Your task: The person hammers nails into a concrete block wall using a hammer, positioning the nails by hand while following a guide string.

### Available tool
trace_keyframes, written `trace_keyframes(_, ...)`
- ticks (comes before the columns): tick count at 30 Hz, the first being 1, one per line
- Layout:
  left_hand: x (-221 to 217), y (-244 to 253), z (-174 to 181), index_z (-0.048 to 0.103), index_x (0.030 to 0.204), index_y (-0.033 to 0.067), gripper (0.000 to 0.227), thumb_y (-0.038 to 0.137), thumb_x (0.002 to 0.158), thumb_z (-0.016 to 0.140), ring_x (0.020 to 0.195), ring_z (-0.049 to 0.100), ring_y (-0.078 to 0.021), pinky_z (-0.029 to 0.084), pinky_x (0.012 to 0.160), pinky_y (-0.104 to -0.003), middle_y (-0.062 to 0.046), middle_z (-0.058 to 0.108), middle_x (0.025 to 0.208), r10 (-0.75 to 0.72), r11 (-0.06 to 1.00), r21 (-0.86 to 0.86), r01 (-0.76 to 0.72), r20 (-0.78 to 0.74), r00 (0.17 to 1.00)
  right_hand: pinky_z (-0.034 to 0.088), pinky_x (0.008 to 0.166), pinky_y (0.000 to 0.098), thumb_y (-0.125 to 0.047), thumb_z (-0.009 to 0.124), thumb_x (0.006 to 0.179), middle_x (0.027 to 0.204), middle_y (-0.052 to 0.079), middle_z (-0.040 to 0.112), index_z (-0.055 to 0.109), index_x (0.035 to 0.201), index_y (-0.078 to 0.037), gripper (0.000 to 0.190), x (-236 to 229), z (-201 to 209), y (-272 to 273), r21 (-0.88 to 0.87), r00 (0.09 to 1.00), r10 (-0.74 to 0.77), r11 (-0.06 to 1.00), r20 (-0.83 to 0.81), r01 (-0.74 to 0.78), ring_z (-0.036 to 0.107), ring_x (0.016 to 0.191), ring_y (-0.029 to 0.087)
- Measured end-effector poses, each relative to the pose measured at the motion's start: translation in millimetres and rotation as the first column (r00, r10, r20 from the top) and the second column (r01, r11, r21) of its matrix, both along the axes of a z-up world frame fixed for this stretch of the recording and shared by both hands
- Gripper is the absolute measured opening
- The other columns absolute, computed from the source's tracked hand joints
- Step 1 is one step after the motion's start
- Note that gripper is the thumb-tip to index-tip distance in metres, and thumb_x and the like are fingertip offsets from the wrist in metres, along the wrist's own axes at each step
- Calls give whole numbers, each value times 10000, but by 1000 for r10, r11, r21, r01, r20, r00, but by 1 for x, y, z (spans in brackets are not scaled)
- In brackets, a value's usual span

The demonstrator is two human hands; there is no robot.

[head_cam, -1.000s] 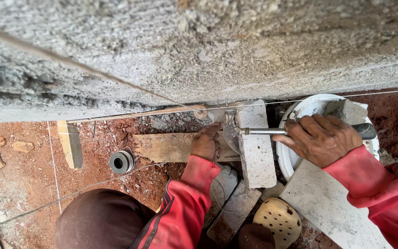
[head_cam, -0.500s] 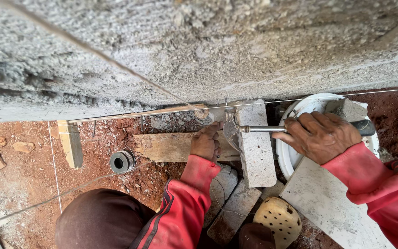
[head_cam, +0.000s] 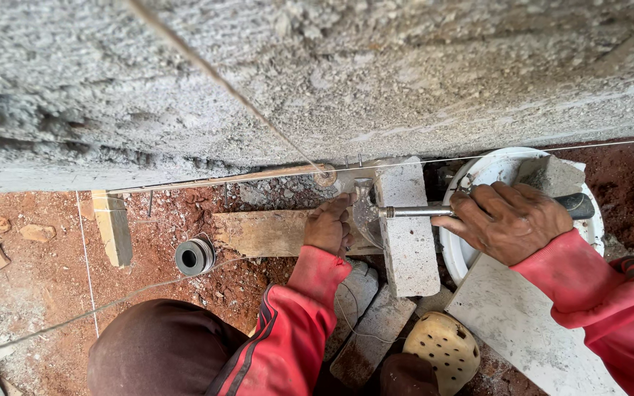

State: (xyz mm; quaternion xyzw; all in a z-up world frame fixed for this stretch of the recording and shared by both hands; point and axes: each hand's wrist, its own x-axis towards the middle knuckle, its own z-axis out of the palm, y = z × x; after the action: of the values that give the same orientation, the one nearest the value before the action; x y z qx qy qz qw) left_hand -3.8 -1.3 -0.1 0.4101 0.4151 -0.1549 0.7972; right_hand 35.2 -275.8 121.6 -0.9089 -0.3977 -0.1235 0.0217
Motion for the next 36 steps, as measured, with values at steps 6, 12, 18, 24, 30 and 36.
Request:
trace_keyframes(6,0,-1,2,758,1011,85,169,206,947,659,433,301,-30,284,414,-246,98,441,631,1,1000,14,-1,-28,1000,539,533,349,-480,732,876,723,40,560,709,938,-99,387,2,1,-2,-33,1000,13,999,11,-13,657,627,213)
trace_keyframes(12,-2,-2,1,718,947,83,118,198,951,692,441,334,-38,301,426,-250,80,452,622,9,1000,-15,-9,16,1000,539,550,364,-500,735,885,747,42,593,679,916,-126,379,2,4,1,-9,999,-48,999,3,48,674,655,222)
trace_keyframes(18,-3,-4,-4,649,918,111,100,189,958,697,482,397,-58,341,450,-263,68,468,640,44,999,-32,-43,34,998,547,566,369,-479,723,882,757,50,608,692,941,-121,364,1,3,1,1,999,-49,999,-17,49,681,661,232)
trace_keyframes(24,-10,-5,-22,738,1044,32,160,163,969,685,534,525,-117,461,494,-304,-31,629,722,70,995,-80,-54,221,973,532,460,342,-552,669,942,768,102,683,718,946,-121,434,-8,-22,-10,-85,998,-55,995,-36,52,661,569,189)
trace_keyframes(30,-13,-1,-2,654,1204,34,283,187,1008,521,990,691,-253,566,862,-410,-103,730,1105,-1,897,-417,148,333,943,488,449,343,-504,675,978,692,48,646,656,895,-109,404,-64,-52,-8,488,989,-115,861,-90,145,625,548,190)
trace_keyframes(36,-16,-28,40,496,1422,-31,586,408,1037,451,1208,604,-363,480,1071,-504,-224,626,1280,-67,873,-442,206,310,948,513,417,328,-476,693,970,684,55,676,694,957,-77,399,-110,-52,40,647,785,-1,566,-619,511,635,459,186)
